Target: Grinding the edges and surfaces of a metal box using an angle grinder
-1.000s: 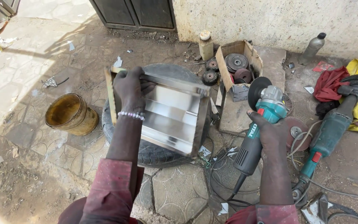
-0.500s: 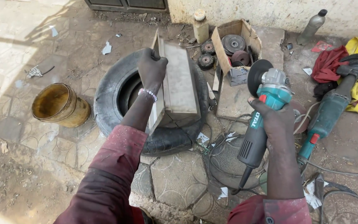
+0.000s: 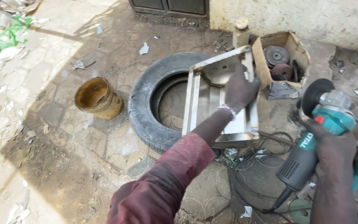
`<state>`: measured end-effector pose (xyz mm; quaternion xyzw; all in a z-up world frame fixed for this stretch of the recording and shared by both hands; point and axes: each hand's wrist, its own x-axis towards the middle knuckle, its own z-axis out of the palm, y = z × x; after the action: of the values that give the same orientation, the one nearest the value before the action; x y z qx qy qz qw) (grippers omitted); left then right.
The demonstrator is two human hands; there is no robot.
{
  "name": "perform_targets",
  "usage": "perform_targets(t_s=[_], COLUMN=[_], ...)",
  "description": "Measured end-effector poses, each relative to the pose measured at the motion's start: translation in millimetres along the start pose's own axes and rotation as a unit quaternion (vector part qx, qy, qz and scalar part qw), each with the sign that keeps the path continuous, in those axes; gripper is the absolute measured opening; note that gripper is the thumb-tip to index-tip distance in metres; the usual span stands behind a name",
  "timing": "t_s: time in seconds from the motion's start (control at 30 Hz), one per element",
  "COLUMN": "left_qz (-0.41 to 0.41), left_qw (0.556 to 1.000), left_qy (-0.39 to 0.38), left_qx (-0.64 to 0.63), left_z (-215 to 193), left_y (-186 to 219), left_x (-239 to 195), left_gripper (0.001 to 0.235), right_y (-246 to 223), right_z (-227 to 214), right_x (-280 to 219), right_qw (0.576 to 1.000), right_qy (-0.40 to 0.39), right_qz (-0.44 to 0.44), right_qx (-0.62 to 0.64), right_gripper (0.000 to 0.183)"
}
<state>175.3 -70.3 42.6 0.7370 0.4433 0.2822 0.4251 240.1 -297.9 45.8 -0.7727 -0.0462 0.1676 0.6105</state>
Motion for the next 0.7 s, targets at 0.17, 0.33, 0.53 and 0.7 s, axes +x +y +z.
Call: perform_targets(t_s=[0.17, 0.33, 0.53, 0.7], left_qz=[0.048, 0.048, 0.071, 0.058], left_qw=[0.997, 0.991, 0.982, 0.956], left_qy=[-0.034, -0.061, -0.114, -0.247], left_qx=[0.054, 0.112, 0.135, 0.147], left_z=[35, 48, 61, 52], left_y=[1, 1, -9, -16], left_x=[-4, -8, -11, -20], left_gripper=[0.064, 0.064, 0.077, 0.095], right_y=[14, 65, 58, 43], right_z=[-3, -9, -11, -4], right_x=[5, 56, 45, 29], right_qw=[0.997, 0.993, 0.992, 0.99], right_qy=[-0.02, -0.102, -0.1, -0.094], right_qz=[-0.064, 0.06, 0.061, 0.091], right_qx=[0.024, -0.022, -0.036, -0.046], right_gripper=[0.027, 0.029, 0.028, 0.031])
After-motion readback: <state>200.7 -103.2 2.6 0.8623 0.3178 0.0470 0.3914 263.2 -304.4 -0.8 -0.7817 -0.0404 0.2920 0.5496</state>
